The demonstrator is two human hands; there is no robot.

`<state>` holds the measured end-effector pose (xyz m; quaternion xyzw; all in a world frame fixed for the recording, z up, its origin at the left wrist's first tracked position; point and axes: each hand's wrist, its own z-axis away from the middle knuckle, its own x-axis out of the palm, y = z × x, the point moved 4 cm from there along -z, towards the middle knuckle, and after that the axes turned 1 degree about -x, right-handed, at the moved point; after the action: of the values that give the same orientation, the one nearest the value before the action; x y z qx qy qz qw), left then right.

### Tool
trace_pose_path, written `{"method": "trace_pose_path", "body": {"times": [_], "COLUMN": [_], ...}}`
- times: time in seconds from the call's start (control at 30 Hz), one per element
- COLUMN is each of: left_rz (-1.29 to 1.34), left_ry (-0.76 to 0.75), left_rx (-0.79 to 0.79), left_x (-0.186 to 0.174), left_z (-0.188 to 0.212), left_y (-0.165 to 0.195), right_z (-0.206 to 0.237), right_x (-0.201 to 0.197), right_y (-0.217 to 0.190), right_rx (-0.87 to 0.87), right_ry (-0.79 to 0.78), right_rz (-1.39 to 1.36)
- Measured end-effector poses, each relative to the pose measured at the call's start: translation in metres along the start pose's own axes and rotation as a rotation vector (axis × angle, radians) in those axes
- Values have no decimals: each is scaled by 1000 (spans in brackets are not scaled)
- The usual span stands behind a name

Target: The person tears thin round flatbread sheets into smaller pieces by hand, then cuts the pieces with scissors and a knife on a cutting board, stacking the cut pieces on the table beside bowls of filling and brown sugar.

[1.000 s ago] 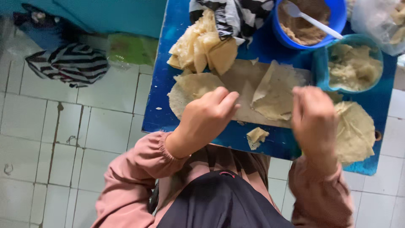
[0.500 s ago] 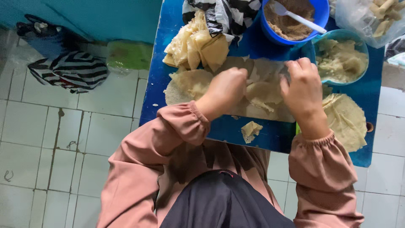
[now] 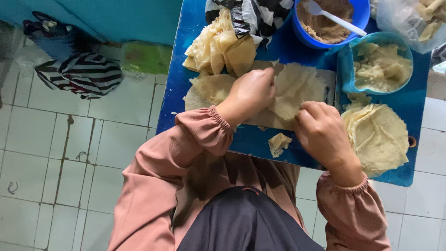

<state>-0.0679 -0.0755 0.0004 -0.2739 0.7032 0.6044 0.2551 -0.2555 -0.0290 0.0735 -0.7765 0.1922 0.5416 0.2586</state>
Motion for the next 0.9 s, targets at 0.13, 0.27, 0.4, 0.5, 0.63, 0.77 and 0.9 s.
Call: {"method": "trace_pose_path", "body": {"times": [0.13,0.27,0.4,0.5,0.63,0.77,0.9], "left_rz": [-45,-116,-179,-156,-93,-30,45], "left_ry": [-21,-30,2,113,245,210,160], "left_rx": [-17,-22,-36,-4,37,-7,244], "left_x": [1,-5,-32,-74,-129,-157,-159], "left_z": [4,4,6,20,50,79,111], "left_y": [-8,-3,11,19,27,24,25], "right_z": [11,14,14,4,-27,-51,-63], "right_x": [-6,-9,-12,-4,32,55,40], "right_y": [4,14,9,-12,-58,-85,-87], "right_rx": [79,140,166,160,-61,-180,-157], "right_ry": [-21,4,39,84,-12,-85,18], "right_rz": [-77,89,84,-133,-291,-179,-296]}}
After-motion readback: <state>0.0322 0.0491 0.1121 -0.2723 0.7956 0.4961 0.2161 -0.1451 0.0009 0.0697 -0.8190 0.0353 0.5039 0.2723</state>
